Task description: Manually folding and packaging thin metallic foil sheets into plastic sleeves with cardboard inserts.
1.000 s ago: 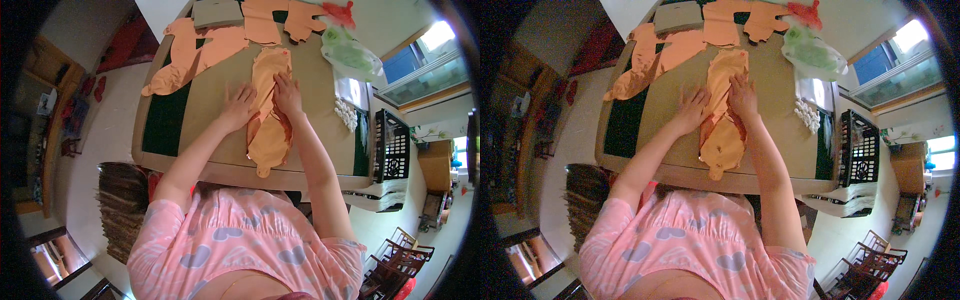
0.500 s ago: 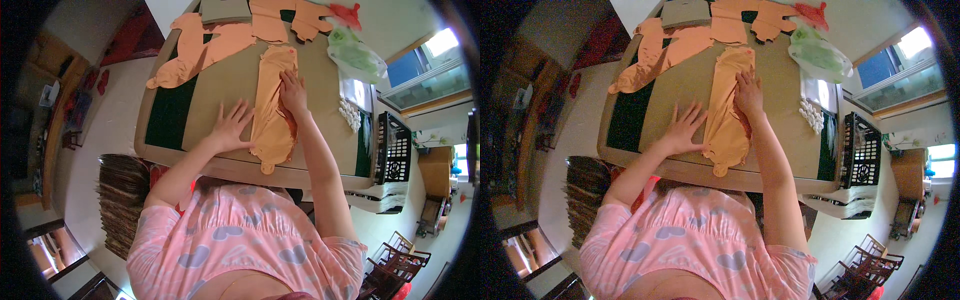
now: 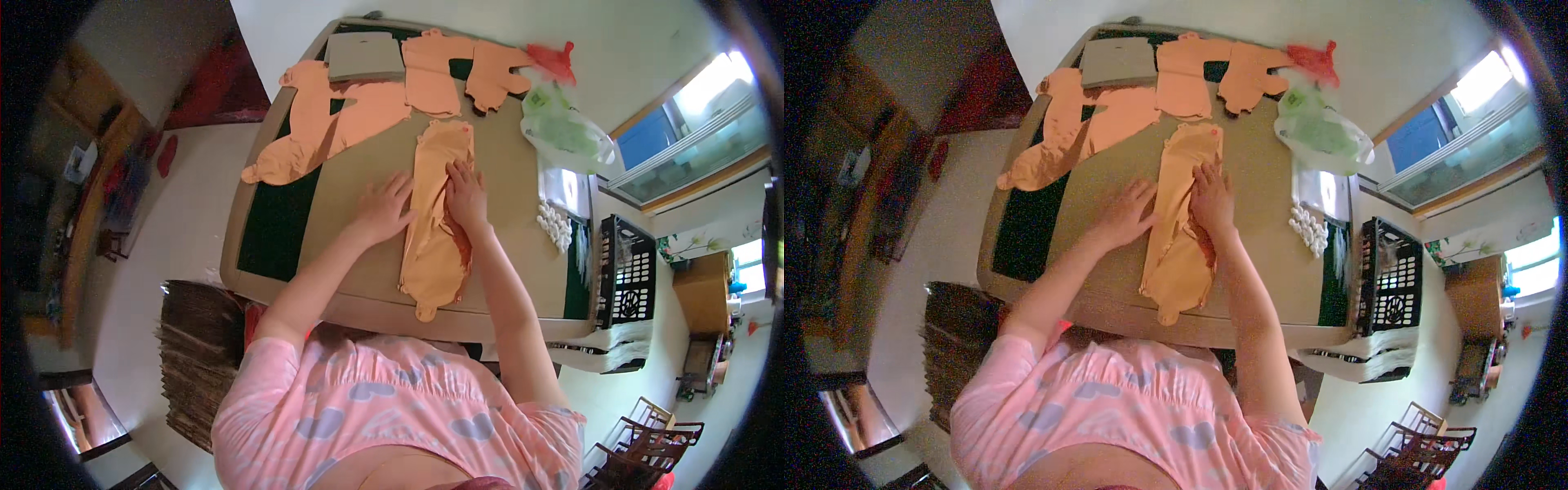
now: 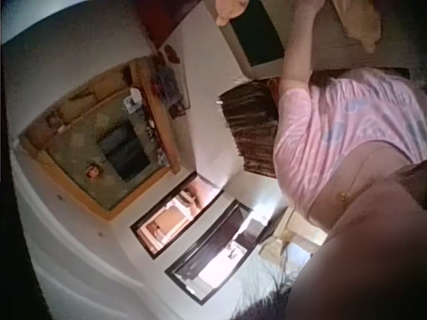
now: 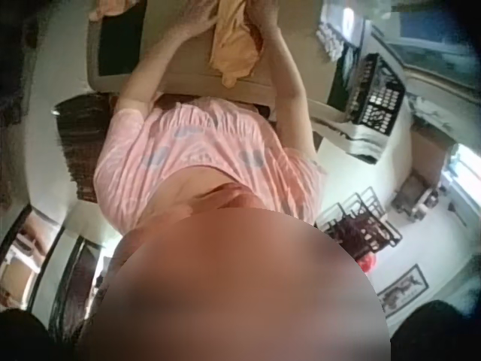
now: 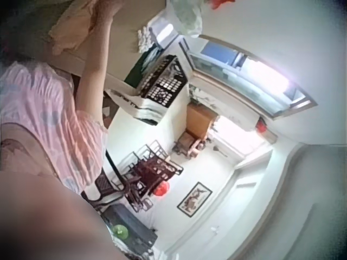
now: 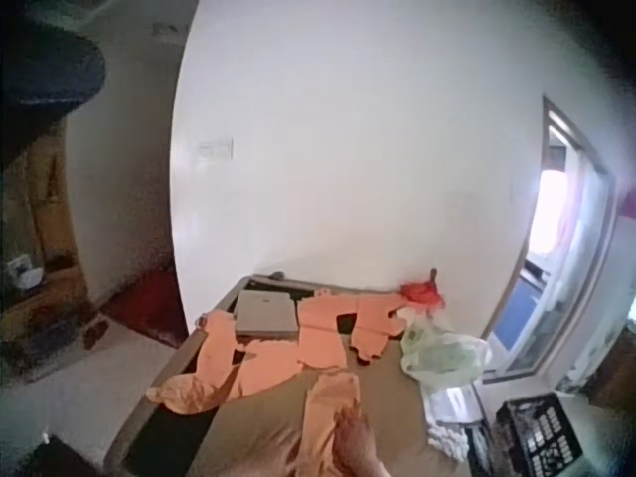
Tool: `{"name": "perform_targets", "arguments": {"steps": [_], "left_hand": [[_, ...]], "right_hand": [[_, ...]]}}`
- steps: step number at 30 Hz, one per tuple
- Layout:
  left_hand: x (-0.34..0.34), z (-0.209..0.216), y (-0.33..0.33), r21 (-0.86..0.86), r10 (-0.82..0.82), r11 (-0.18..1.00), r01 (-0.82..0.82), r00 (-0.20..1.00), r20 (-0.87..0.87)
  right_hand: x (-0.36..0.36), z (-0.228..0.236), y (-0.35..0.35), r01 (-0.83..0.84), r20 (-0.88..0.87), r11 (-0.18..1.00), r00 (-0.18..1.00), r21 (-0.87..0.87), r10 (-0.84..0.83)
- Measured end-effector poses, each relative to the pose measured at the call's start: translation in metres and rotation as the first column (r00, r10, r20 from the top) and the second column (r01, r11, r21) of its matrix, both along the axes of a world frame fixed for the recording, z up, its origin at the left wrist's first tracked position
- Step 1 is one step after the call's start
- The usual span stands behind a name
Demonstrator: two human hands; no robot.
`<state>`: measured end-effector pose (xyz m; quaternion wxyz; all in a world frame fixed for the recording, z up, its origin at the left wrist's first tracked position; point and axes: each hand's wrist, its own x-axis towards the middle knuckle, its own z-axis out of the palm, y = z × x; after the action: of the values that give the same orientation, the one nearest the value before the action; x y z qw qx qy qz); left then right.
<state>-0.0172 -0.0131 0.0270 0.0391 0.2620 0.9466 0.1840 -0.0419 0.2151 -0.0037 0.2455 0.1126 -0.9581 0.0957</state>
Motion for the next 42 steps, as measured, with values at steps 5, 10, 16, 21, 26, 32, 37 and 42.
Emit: {"name": "perform_targets", "arguments": {"steps": [5, 10, 16, 21, 26, 32, 37, 42], "left_hand": [[-0.025, -0.007, 0.022, -0.143, -0.040, 0.989, 0.024, 0.993, -0.110], [-0.023, -0.017, 0.021, -0.146, -0.071, 0.988, 0.055, 0.991, -0.110], [-0.026, -0.020, 0.020, -0.138, -0.090, 0.988, 0.067, 0.982, -0.169], [-0.027, -0.014, 0.021, -0.116, -0.068, 0.991, 0.060, 0.995, -0.066], [-0.025, -0.011, 0.021, -0.125, -0.064, 0.990, 0.058, 0.997, -0.049], [-0.021, -0.010, 0.019, -0.161, -0.080, 0.985, 0.069, 0.995, -0.064], [-0.028, -0.021, 0.035, -0.047, -0.093, 0.994, 0.094, 0.996, 0.006], [-0.045, -0.010, 0.007, 0.109, 0.001, 0.994, 0.002, 1.000, -0.029]], "right_hand": [[0.002, 0.007, -0.003, 0.010, 0.139, 0.995, 0.990, -0.102, 0.004], [-0.001, 0.001, 0.010, -0.003, 0.118, 0.990, 0.993, -0.138, 0.020], [-0.026, -0.002, 0.041, -0.033, 0.112, 0.815, 0.987, -0.579, 0.119], [-0.049, 0.003, 0.050, -0.093, 0.062, 0.884, 0.989, -0.458, 0.136], [-0.073, 0.008, 0.052, -0.130, 0.059, 0.895, 0.983, -0.427, 0.171], [-0.092, 0.011, 0.054, -0.170, 0.019, 0.890, 0.980, -0.423, 0.197], [-0.100, -0.008, 0.080, 0.008, 0.114, 0.792, 0.990, -0.610, 0.078], [-0.041, 0.053, 0.040, 0.089, 0.194, 0.629, 0.976, -0.772, 0.100]]}}
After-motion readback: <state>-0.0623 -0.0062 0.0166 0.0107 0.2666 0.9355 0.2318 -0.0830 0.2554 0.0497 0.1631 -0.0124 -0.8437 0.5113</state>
